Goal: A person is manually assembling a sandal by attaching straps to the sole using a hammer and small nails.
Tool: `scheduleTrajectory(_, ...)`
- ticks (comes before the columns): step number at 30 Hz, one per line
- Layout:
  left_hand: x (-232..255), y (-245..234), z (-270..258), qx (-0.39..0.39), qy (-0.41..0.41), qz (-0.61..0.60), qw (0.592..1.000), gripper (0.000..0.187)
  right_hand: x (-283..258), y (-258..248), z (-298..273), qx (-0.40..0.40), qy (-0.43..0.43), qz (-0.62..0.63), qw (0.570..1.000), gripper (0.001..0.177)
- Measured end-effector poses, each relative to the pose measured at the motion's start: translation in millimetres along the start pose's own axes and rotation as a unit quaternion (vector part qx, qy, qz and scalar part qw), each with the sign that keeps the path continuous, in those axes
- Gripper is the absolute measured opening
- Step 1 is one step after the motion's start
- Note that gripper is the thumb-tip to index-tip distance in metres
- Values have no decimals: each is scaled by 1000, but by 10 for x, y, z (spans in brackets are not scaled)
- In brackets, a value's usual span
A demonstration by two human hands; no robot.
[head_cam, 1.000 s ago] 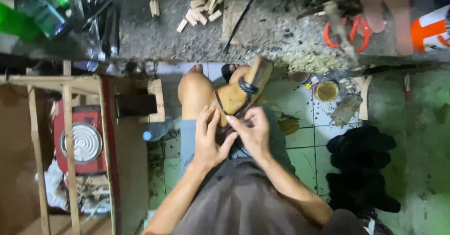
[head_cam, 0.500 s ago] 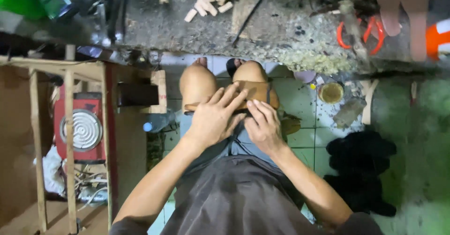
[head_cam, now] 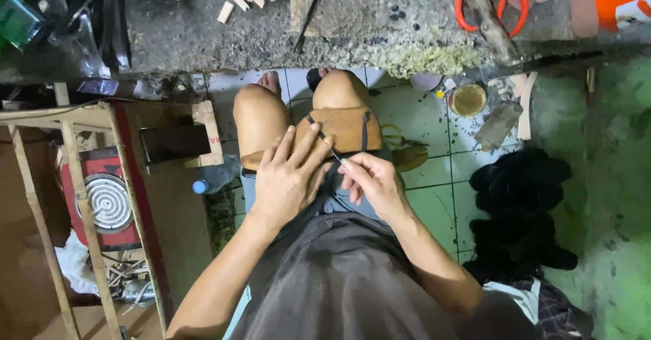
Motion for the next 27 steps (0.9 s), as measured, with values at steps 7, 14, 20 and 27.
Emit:
scheduleTrajectory(7, -82, 61, -24, -13, -37, 9, 999, 63, -278, 14, -112, 5, -51, -76, 996, 17)
scheduleTrajectory(14, -96, 42, -1, -5, -32, 12, 999, 52, -89, -12, -155, 22, -45, -155, 987, 15)
scheduleTrajectory(20, -160, 80, 11, -9, -56, -9, 998, 54, -123, -18, -124, 60, -136, -241, 959, 11)
scheduleTrajectory(27, -115, 61, 155, -111, -159, -76, 978, 85, -85, 8, -95, 108, -204, -293, 928, 16)
Point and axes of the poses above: each hand's wrist, its own z-axis towards the middle knuckle, its own y-axis out of the palm, x = y × z, the point moved 8 cm from there along z, towards the middle knuckle, and after that the axes turned 9 degrees about -z, right-handed, at the moved point
